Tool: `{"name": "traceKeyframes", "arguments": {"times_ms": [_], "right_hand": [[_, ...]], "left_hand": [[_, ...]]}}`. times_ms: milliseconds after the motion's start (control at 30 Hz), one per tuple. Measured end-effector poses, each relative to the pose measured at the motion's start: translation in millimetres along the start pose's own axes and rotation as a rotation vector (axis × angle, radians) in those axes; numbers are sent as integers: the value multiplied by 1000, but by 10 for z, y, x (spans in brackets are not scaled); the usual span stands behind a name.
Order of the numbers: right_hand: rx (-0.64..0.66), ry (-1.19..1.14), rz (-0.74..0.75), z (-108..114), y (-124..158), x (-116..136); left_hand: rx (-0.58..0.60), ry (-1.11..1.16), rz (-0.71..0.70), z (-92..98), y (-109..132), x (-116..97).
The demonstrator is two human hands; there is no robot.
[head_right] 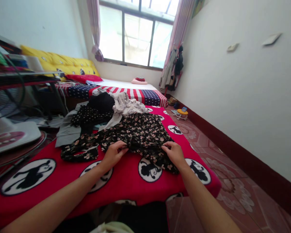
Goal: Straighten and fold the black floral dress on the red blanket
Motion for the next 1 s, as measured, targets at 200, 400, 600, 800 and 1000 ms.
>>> {"name": "traceKeyframes", "arguments": {"times_ms": [200, 400, 600, 800, 1000], "right_hand": [[95, -647, -235, 51, -5, 131], [-51, -341, -161, -60, -38, 64], [-170, 224, 257, -171, 313, 131], [-236, 470, 241, -378, 293, 90], [-98, 100, 164, -241, 383, 358]], "left_hand": [[-351, 794, 375, 255, -235, 24], [-264, 687, 430, 308, -74, 10], [-133, 450, 413, 280, 100, 41], [-52, 58, 196, 260, 90, 5], [45, -72, 29, 498, 255, -241]]}}
Point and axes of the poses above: each hand's wrist, its own y-axis away from the middle knuckle, its own z-axis out of the back of the hand, x = y × z, the point moved 1 cm from there along -y, towards the middle knuckle, and after that the axes turned 12 degrees about -z, right-handed, at the moved point
